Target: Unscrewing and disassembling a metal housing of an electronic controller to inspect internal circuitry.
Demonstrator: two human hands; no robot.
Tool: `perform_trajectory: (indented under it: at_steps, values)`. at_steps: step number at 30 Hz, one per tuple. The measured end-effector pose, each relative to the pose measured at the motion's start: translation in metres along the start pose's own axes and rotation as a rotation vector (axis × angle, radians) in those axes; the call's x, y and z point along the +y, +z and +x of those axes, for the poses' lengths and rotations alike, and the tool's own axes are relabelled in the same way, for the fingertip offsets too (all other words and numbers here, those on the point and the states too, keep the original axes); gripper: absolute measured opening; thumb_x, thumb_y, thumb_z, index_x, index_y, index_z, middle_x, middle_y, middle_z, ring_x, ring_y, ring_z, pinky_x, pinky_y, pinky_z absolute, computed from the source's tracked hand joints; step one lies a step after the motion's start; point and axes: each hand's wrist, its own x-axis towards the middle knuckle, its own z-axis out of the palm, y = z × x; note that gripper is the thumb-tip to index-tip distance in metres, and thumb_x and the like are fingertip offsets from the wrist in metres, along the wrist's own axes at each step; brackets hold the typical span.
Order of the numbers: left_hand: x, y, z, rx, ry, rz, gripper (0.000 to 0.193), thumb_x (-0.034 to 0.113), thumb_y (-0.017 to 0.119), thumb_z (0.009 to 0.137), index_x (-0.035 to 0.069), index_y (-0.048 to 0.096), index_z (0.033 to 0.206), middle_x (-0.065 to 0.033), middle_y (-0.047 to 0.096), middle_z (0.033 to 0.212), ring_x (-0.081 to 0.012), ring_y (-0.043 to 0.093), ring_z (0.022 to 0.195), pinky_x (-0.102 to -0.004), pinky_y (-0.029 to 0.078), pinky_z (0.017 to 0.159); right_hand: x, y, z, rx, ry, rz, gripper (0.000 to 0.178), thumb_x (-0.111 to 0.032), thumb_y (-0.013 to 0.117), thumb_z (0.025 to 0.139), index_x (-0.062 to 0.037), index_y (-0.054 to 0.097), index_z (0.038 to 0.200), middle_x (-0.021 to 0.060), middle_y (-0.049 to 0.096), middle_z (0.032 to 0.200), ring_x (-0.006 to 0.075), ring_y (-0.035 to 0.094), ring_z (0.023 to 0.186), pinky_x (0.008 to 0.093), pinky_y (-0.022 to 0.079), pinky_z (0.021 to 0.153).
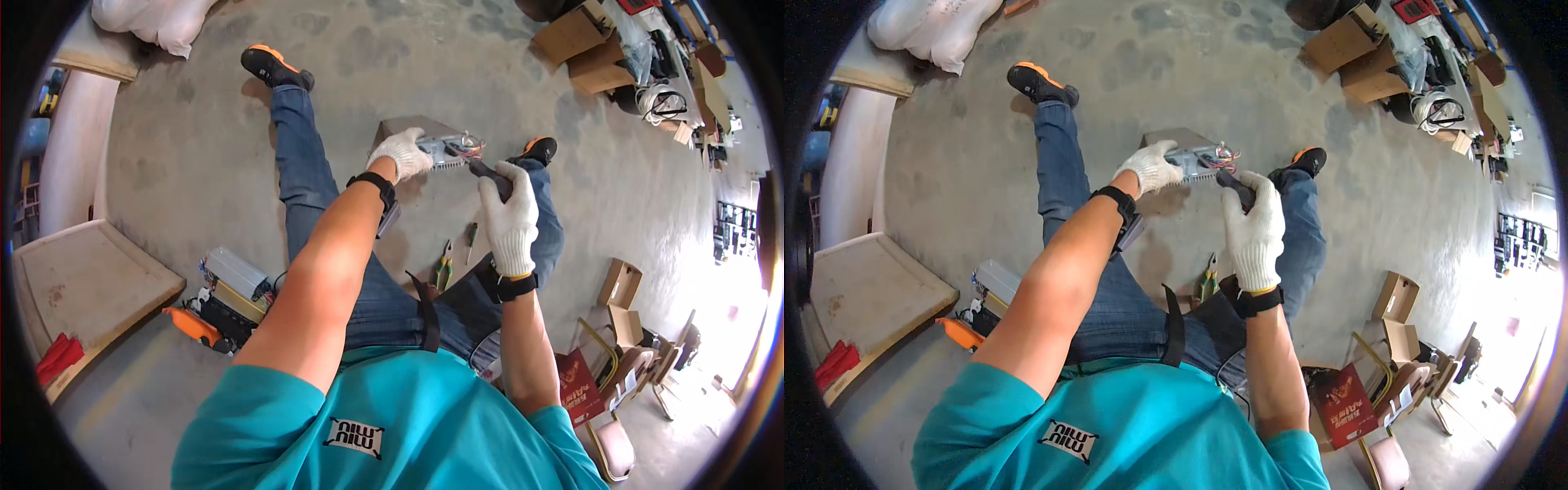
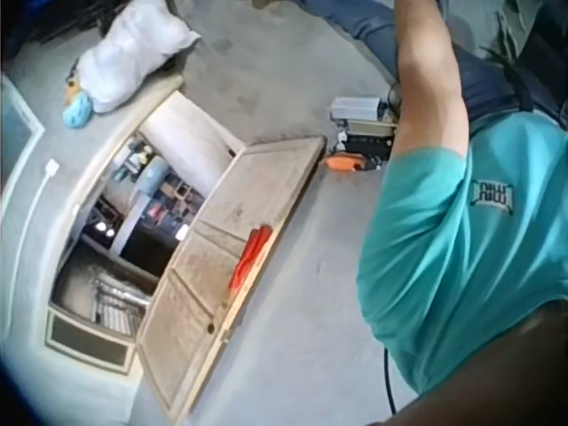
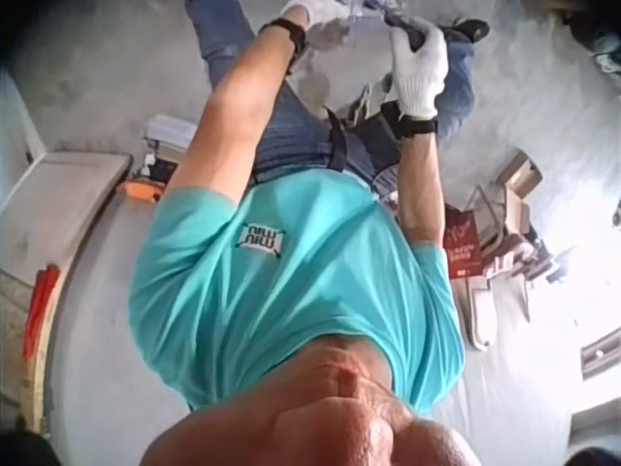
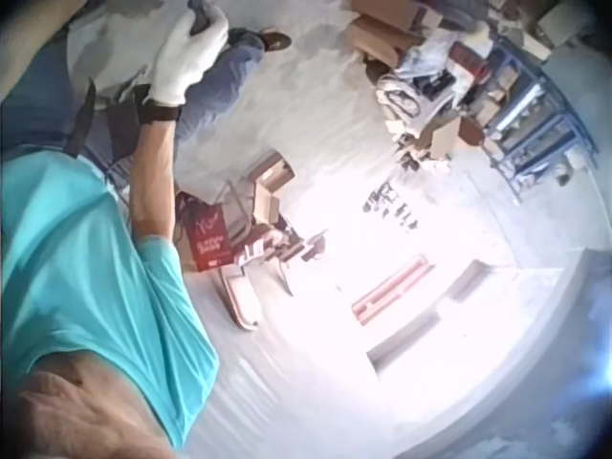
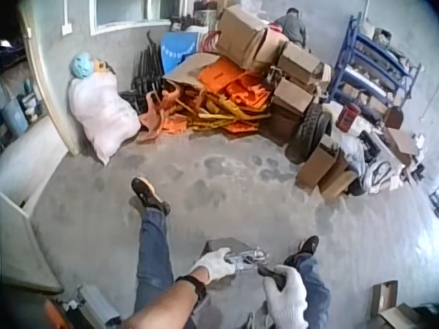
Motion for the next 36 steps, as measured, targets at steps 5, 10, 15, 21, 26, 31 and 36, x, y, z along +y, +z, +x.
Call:
perform_trajectory:
  at_steps: [5,10,15,21,26,31,36]
  values:
    - [0.000,0.004,0.002,0.001,-0.013,-0.003,0.084,0.026,0.075,0.081,0.017,0.057,0.162,-0.0233,0.075,0.139,-0.0377,0.075,0.123,-0.0459,0.059,0.104,0.000,0.011,0.003,-0.046,-0.025,-0.052,0.038,-0.020,0.076,0.098,-0.0014,0.070,0.131,0.0168,0.076,0.118,0.0304,0.074,0.110,0.0401,0.057,0.099]
    - [-0.005,0.008,0.005,0.003,0.004,-0.009,0.083,0.027,0.075,0.081,0.017,0.057,0.162,-0.0232,0.074,0.140,-0.0385,0.073,0.126,-0.0458,0.058,0.107,-0.001,0.018,0.003,-0.055,-0.069,-0.024,0.033,-0.017,0.076,0.099,-0.0022,0.070,0.128,0.0179,0.072,0.117,0.0341,0.072,0.109,0.0436,0.057,0.097]
    - [-0.007,0.008,0.007,0.017,0.026,0.004,0.084,0.028,0.077,0.080,0.017,0.057,0.162,-0.0232,0.075,0.139,-0.0388,0.074,0.125,-0.0462,0.059,0.106,0.000,0.020,0.006,-0.055,-0.110,-0.072,0.033,-0.017,0.077,0.098,-0.0021,0.070,0.127,0.0184,0.072,0.117,0.0346,0.072,0.107,0.0436,0.057,0.097]
    - [-0.008,0.006,0.010,-0.016,0.023,-0.012,0.083,0.029,0.077,0.080,0.014,0.058,0.160,-0.0226,0.076,0.129,-0.0356,0.075,0.112,-0.0451,0.060,0.096,0.002,0.022,0.007,-0.063,-0.133,-0.070,0.033,-0.017,0.077,0.098,-0.0024,0.070,0.127,0.0187,0.071,0.118,0.0352,0.071,0.107,0.0444,0.057,0.098]
    - [-0.011,0.008,0.011,0.051,0.098,0.032,0.081,0.029,0.074,0.081,0.011,0.059,0.158,-0.0208,0.081,0.106,-0.0295,0.078,0.079,-0.0436,0.062,0.075,0.005,0.025,0.009,-0.031,-0.178,-0.113,0.032,-0.017,0.076,0.098,-0.0033,0.070,0.127,0.0181,0.071,0.118,0.0360,0.071,0.108,0.0450,0.057,0.098]
    - [-0.009,0.007,0.008,0.044,0.089,0.023,0.083,0.029,0.074,0.081,0.011,0.058,0.160,-0.0211,0.081,0.107,-0.0301,0.078,0.080,-0.0433,0.062,0.076,0.007,0.023,0.011,-0.054,-0.157,-0.135,0.032,-0.017,0.076,0.098,-0.0039,0.071,0.127,0.0181,0.071,0.118,0.0364,0.070,0.108,0.0459,0.057,0.097]
    - [-0.004,0.004,0.008,0.008,0.035,0.032,0.087,0.029,0.079,0.079,0.014,0.057,0.162,-0.0214,0.075,0.133,-0.0359,0.073,0.116,-0.0451,0.058,0.100,0.007,0.023,0.010,-0.045,-0.175,-0.105,0.032,-0.016,0.077,0.098,-0.0038,0.071,0.127,0.0182,0.071,0.118,0.0364,0.071,0.109,0.0455,0.057,0.097]
